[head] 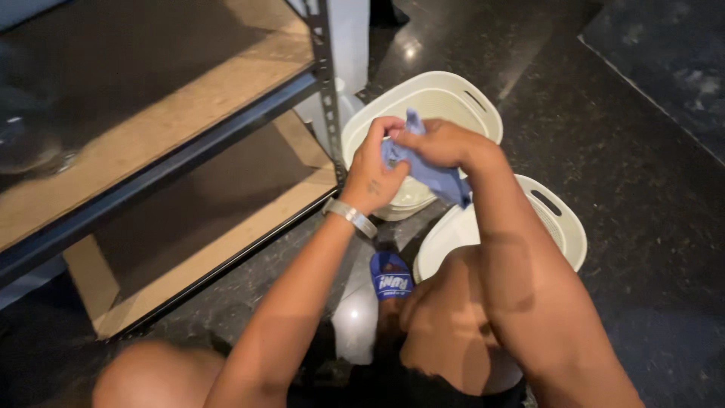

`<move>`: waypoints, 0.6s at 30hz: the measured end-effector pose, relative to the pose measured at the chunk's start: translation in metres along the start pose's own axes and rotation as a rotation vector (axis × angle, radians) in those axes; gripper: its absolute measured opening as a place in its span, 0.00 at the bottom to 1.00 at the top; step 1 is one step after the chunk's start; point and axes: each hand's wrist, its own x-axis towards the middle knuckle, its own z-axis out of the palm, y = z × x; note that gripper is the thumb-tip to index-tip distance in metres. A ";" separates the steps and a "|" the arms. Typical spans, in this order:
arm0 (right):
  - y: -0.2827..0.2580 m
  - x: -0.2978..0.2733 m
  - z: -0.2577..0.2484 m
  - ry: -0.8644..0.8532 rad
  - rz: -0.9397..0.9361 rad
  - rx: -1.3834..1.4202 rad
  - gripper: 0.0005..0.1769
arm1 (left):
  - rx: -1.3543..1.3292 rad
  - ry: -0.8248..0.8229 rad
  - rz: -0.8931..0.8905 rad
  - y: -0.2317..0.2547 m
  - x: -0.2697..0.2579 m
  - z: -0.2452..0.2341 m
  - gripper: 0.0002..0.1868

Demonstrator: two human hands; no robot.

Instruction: The person wipes the interior and exterior of glass jars using a cloth, retrieving the jars from a bin and placing them on a shelf after cleaning.

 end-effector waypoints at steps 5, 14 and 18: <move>0.035 0.031 0.003 -0.089 0.088 -0.290 0.44 | -0.288 -0.101 -0.342 -0.138 0.031 0.048 0.33; -0.022 0.007 -0.011 0.369 -0.008 -0.148 0.36 | 0.560 -0.372 -0.611 -0.297 0.061 0.093 0.40; -0.043 -0.001 -0.011 0.268 -0.022 -0.136 0.33 | 0.711 -0.481 -0.607 -0.284 0.073 0.096 0.48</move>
